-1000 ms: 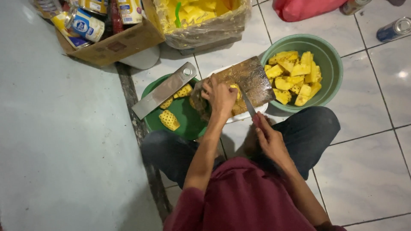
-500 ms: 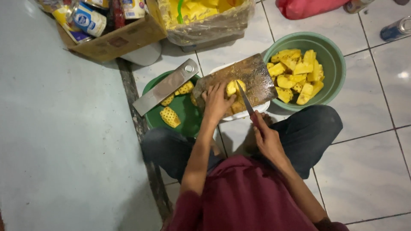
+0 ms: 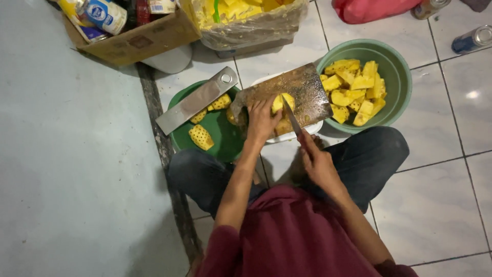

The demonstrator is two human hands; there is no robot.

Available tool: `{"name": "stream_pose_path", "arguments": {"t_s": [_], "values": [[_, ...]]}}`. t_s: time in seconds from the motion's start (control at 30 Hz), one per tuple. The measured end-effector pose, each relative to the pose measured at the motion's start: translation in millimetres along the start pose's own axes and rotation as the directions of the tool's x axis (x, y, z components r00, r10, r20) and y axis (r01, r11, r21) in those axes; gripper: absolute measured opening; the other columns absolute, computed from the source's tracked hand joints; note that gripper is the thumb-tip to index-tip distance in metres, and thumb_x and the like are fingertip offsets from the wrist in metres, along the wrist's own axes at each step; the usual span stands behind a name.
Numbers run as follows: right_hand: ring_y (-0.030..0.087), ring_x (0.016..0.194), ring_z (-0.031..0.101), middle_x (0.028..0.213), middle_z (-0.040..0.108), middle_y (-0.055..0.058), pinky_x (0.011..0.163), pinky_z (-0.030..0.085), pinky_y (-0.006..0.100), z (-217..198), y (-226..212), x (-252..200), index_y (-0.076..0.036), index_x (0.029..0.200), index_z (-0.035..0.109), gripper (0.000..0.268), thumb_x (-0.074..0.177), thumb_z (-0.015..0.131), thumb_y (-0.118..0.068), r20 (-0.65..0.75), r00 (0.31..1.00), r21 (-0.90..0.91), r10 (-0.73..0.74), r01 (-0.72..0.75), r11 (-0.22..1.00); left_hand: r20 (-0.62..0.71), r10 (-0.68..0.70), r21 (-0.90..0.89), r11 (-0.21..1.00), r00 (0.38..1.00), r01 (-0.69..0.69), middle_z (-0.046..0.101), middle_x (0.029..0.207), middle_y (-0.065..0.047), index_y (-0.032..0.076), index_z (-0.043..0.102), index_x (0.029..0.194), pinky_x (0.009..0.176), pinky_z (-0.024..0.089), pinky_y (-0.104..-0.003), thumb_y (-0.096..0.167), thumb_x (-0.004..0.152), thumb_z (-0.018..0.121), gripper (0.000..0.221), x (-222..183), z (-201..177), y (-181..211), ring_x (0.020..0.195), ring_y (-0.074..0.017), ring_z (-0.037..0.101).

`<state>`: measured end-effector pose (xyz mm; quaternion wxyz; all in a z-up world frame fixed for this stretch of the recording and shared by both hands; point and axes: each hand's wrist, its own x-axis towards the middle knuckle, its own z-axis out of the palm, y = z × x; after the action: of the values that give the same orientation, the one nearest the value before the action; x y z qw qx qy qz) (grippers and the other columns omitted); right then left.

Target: Slicing a peeled pineapple into smaller pieces on a wooden cutting board while sitting on the floor.

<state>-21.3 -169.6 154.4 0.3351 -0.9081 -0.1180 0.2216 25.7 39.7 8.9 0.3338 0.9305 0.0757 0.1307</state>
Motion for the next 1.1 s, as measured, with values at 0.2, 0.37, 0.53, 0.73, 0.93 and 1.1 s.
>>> {"name": "stream_pose_path", "arguments": {"t_s": [0.2,0.37,0.53,0.73,0.93,1.1], "values": [[0.048,0.128,0.053,0.131,0.062,0.031,0.107,0.044,0.058,-7,34,12,-0.028,0.152,0.052,0.056,0.097,0.058,-0.022,0.056,0.998,0.211,-0.023,0.010,0.977,0.091,-0.055,-0.098,0.993,0.994,0.064,0.071,0.117,-0.014,0.010,0.061,0.139,0.105,0.040,-0.052,0.022,0.091,0.073,0.051,3,-16,-1,0.110,-0.0317,0.066],[0.045,0.123,0.058,0.127,0.068,0.022,0.099,0.050,0.056,-8,73,12,-0.033,0.149,0.055,0.057,0.094,0.062,-0.021,0.083,0.997,0.176,0.007,-0.022,0.984,0.129,-0.068,-0.142,0.986,0.989,0.086,0.069,0.126,-0.010,0.016,0.058,0.144,0.112,0.034,-0.054,0.021,0.093,0.071,0.053,-1,-9,-17,0.118,-0.0284,0.064],[0.034,0.073,0.070,0.073,0.071,0.024,0.068,0.053,0.045,-20,83,19,-0.026,0.145,0.062,0.054,0.092,0.066,-0.015,0.111,0.994,0.234,-0.006,-0.020,0.972,0.164,-0.029,-0.151,0.987,0.986,0.054,0.070,0.123,-0.013,0.014,0.059,0.142,0.108,0.036,-0.054,0.020,0.093,0.070,0.051,2,-12,-14,0.114,-0.0307,0.065],[0.019,0.047,0.055,0.049,0.058,0.011,0.047,0.047,0.031,-33,100,38,-0.022,0.145,0.059,0.052,0.094,0.059,-0.010,0.219,0.975,0.419,-0.045,-0.052,0.906,0.214,-0.023,-0.197,0.978,0.977,0.066,0.071,0.122,-0.012,0.015,0.060,0.142,0.106,0.036,-0.053,0.020,0.093,0.069,0.050,11,-18,-11,0.115,-0.0319,0.065],[0.015,0.034,0.051,0.042,0.052,0.009,0.033,0.037,0.023,-23,123,50,-0.019,0.145,0.057,0.053,0.095,0.056,-0.005,0.275,0.955,0.598,-0.108,-0.082,0.797,0.224,-0.030,-0.249,0.965,0.974,0.087,0.071,0.121,-0.014,0.017,0.060,0.143,0.102,0.039,-0.053,0.017,0.090,0.070,0.053,11,-19,-14,0.117,-0.0351,0.064],[0.013,0.038,0.052,0.044,0.053,0.008,0.034,0.036,0.021,-35,115,48,-0.017,0.142,0.061,0.050,0.093,0.057,-0.005,0.286,0.951,0.618,-0.119,-0.088,0.782,0.251,-0.045,-0.314,0.941,0.967,0.125,0.070,0.125,-0.013,0.019,0.060,0.144,0.101,0.038,-0.051,0.017,0.091,0.068,0.054,9,-11,-21,0.120,-0.0337,0.062]]}}
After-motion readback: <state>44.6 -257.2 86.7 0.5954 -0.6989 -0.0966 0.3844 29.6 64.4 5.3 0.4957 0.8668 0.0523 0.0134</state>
